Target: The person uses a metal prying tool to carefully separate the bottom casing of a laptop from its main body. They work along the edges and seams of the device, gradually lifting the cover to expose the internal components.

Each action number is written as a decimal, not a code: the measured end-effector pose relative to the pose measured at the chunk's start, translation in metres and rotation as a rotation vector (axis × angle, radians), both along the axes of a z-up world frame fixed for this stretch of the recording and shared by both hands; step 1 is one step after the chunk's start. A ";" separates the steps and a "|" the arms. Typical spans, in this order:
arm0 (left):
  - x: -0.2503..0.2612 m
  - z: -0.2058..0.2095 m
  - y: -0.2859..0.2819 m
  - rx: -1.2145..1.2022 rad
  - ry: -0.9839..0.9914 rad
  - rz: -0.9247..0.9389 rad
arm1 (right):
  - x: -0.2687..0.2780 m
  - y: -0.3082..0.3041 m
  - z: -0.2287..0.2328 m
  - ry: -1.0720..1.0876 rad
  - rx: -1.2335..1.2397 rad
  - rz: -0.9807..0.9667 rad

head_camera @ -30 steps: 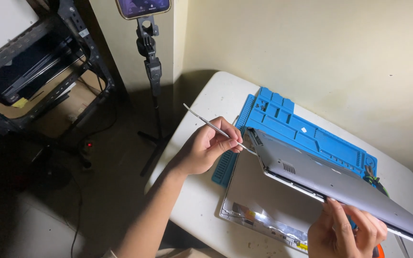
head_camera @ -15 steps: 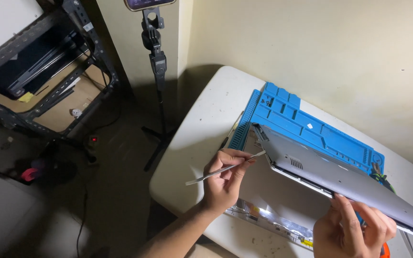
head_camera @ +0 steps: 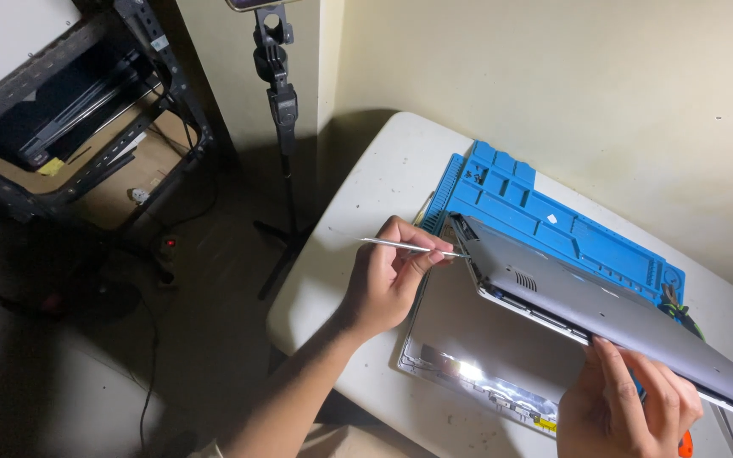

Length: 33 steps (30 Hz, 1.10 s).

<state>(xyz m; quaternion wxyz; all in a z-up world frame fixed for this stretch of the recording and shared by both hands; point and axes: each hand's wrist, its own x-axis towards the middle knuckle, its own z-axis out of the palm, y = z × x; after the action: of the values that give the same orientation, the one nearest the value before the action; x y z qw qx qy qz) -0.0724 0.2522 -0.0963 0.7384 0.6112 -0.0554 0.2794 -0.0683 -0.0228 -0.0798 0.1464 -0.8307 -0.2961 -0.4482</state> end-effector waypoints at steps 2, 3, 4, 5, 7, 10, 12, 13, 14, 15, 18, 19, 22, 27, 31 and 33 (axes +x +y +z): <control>-0.001 0.005 0.004 0.035 0.020 -0.003 | 0.000 -0.002 -0.001 0.002 -0.004 0.004; -0.001 0.008 0.006 0.071 0.040 -0.010 | -0.001 -0.003 -0.002 0.005 -0.006 0.005; -0.001 0.011 0.008 0.070 0.041 -0.008 | -0.001 -0.002 -0.001 0.005 -0.007 0.007; 0.000 0.014 0.010 0.088 0.077 -0.025 | -0.001 -0.001 -0.001 0.002 -0.010 0.008; 0.002 0.019 0.016 0.105 0.113 -0.039 | -0.003 0.001 0.000 -0.001 -0.014 0.014; 0.009 0.022 0.023 0.103 0.125 -0.136 | -0.003 0.001 -0.001 0.009 -0.024 0.013; 0.015 0.022 0.027 0.073 0.132 -0.202 | 0.000 0.000 -0.005 -0.028 -0.011 0.008; 0.016 0.022 0.029 0.072 0.132 -0.199 | 0.000 -0.002 -0.007 -0.028 -0.012 0.011; 0.018 0.022 0.030 0.078 0.149 -0.216 | 0.000 -0.004 -0.009 -0.019 -0.019 -0.001; 0.019 0.022 0.032 0.083 0.166 -0.232 | 0.000 -0.005 -0.011 -0.011 -0.027 -0.013; 0.024 0.025 0.033 0.117 0.206 -0.220 | 0.000 -0.012 -0.012 0.015 -0.067 0.005; 0.023 0.026 0.033 0.114 0.208 -0.217 | 0.002 -0.013 -0.012 0.017 -0.069 0.008; 0.018 0.018 0.030 0.087 0.223 -0.205 | 0.006 -0.017 -0.015 -0.009 -0.069 0.045; 0.005 -0.028 0.006 -0.350 -0.014 -0.071 | 0.009 -0.019 -0.009 -0.053 -0.150 -0.017; 0.008 -0.053 -0.009 -0.415 0.005 0.041 | 0.010 -0.024 -0.015 -0.049 -0.161 -0.036; 0.011 -0.058 -0.013 -0.448 0.032 0.096 | 0.012 -0.029 -0.019 -0.062 -0.177 -0.052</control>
<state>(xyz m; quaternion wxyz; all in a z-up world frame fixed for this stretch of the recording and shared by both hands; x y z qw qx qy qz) -0.0614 0.2396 -0.1542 0.8425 0.4381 0.0487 0.3098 -0.0566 -0.0513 -0.0989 0.0516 -0.8334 -0.3174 -0.4494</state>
